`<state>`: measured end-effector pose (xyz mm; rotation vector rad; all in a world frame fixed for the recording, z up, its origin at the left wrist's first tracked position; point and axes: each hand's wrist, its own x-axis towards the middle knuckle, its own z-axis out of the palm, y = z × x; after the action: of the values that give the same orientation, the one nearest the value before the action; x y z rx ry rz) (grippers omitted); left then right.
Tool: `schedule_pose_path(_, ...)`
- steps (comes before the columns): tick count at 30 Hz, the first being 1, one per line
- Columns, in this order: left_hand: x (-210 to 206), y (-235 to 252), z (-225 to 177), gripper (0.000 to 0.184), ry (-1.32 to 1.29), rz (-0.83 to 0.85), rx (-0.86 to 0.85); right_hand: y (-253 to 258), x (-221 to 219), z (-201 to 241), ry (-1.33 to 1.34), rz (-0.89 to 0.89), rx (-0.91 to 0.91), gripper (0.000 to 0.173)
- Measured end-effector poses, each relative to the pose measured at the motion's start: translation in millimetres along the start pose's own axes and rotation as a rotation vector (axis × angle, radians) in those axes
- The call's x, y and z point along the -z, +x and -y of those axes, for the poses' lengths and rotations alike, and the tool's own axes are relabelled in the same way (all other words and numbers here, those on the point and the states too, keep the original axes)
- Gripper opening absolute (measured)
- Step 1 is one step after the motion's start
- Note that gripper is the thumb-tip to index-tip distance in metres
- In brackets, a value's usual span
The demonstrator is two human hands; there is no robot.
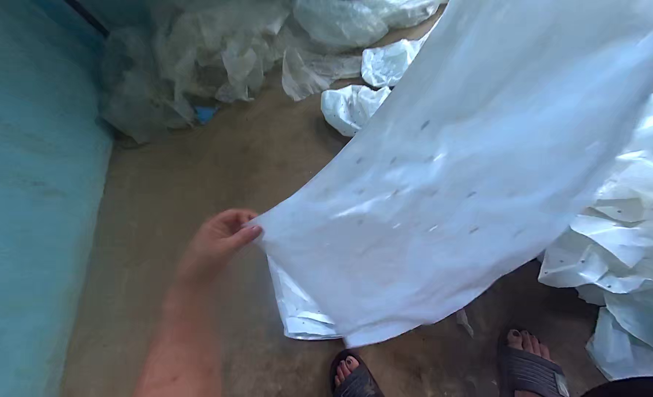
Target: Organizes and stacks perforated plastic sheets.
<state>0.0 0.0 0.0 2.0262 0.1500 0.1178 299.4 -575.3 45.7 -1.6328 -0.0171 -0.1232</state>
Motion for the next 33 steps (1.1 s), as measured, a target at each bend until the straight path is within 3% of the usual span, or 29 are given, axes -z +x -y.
schedule_pose_path(3,3,-28,44,0.020,0.113,-0.069,0.417,-78,-55,-63,-0.273,0.101,-0.406,0.010)
schedule_pose_path(7,-27,-37,107,0.042,0.227,-0.116,0.712,-136,-85,-172,-0.526,0.414,-0.754,0.029)
schedule_pose_path(10,-52,-28,136,0.047,0.278,-0.105,0.821,-156,-106,-216,-0.582,0.527,-0.815,0.039)
schedule_pose_path(13,-62,-18,150,0.050,0.341,-0.022,0.852,-160,-126,-235,-0.644,0.430,-0.764,0.047)
schedule_pose_path(18,-63,-9,164,0.048,0.413,0.031,0.838,-147,-137,-254,-0.748,0.307,-0.710,0.060)
schedule_pose_path(23,-58,-11,174,0.044,0.447,0.006,0.829,-137,-141,-241,-0.868,0.379,-0.717,0.035)
schedule_pose_path(26,-55,-7,170,0.041,0.581,-0.056,0.801,-141,-128,-235,-0.863,0.529,-0.728,0.031)
schedule_pose_path(28,-63,2,158,0.042,0.728,-0.078,0.659,-149,-116,-239,-0.817,0.618,-0.825,0.032)
schedule_pose_path(30,-87,13,148,0.043,0.809,-0.018,0.385,-160,-106,-247,-0.834,0.607,-0.879,0.036)
schedule_pose_path(33,-165,24,123,0.044,0.732,0.270,0.079,-175,-112,-240,-1.008,0.507,-0.664,0.047)
